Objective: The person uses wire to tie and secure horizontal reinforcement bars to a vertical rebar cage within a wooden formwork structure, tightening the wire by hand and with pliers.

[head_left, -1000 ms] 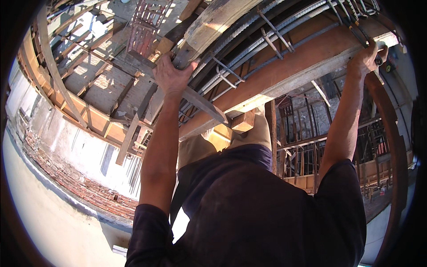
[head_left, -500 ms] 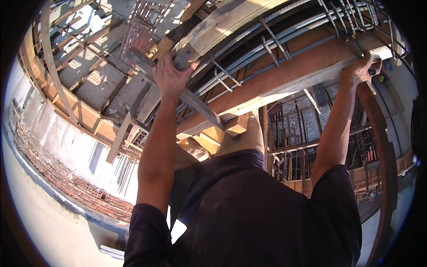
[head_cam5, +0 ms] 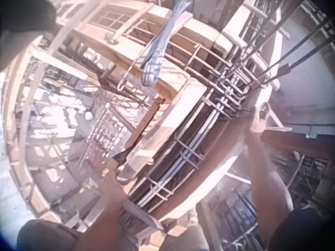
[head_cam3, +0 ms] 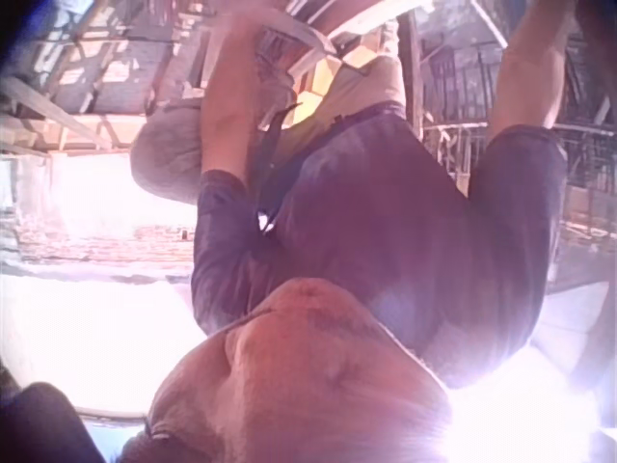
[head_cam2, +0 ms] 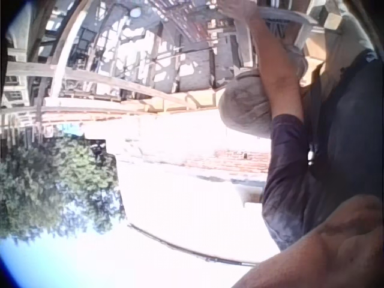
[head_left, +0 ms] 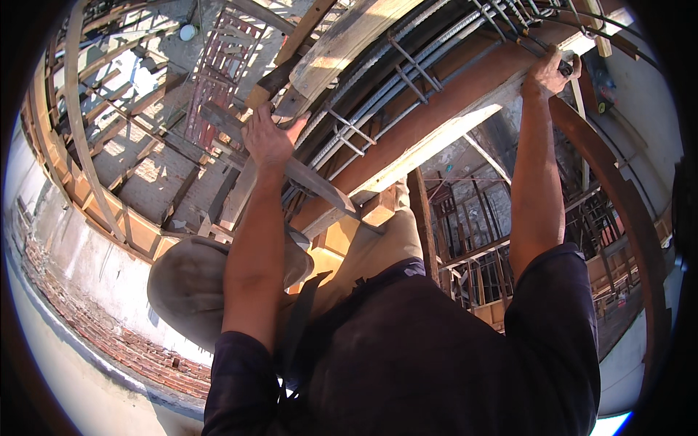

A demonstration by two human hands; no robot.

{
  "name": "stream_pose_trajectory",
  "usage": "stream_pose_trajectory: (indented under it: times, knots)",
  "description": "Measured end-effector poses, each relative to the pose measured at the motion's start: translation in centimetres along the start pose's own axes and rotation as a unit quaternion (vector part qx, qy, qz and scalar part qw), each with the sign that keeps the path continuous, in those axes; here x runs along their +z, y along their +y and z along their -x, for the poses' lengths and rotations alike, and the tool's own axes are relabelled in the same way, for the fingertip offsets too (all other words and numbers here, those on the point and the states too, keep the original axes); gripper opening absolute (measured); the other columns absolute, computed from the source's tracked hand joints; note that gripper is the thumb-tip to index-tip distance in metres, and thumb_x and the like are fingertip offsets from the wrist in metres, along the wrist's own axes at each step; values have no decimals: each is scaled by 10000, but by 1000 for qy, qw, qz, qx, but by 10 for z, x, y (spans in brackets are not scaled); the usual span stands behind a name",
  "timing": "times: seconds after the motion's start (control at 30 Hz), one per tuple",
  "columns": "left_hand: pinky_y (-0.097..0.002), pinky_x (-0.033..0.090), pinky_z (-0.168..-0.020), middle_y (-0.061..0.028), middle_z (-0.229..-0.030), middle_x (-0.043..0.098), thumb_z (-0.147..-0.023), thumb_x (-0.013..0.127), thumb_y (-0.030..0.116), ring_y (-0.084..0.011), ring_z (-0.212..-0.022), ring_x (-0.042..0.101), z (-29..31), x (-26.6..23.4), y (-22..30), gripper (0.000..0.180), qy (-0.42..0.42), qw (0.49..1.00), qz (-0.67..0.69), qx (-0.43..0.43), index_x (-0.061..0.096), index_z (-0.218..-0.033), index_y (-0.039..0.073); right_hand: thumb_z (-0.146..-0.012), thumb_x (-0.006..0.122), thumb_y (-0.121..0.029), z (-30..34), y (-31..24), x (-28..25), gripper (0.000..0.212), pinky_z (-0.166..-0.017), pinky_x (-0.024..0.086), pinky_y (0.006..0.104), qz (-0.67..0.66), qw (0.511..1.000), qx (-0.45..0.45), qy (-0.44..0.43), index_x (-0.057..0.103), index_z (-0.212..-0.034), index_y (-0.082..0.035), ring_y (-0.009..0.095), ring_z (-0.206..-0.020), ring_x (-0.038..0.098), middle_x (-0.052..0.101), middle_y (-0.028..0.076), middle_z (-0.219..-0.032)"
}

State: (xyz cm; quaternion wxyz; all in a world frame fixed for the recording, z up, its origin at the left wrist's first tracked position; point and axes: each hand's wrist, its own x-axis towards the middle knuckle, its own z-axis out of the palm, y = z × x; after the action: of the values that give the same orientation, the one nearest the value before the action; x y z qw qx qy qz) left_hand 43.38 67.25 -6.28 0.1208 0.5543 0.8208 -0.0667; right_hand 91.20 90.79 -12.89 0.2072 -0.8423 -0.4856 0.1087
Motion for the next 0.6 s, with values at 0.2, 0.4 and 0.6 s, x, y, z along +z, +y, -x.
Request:
stream_pose_trajectory:
  times: [0.2,0.4,0.6]
  knots:
    - [-449,432,-872,-127,-1033,672,-659,783,673,-328,-991,632,0,2,1,775,28,999,-22,24,591,-1120,80,-934,619,-355,3,2,4,390,-963,483,429,56,994,-63,66,561,-1254,-140,375,-1123,614,368,176,-1455]
    - [-479,410,-891,-163,-1080,671,-846,652,616,-352,-1028,622,11,-1,-7,649,41,999,23,26,580,-1161,52,-1014,510,-273,17,-8,8,466,-1148,308,408,-166,984,-26,53,480,-1454,-121,354,-1383,401,323,182,-1577]
    - [-475,448,-838,-173,-1058,662,-1019,488,391,-370,-972,630,-17,21,-26,370,83,986,141,-20,562,-1149,53,-949,598,-291,1,2,48,591,-1088,391,439,-159,956,-38,243,424,-1443,-18,401,-1234,524,598,264,-1235]
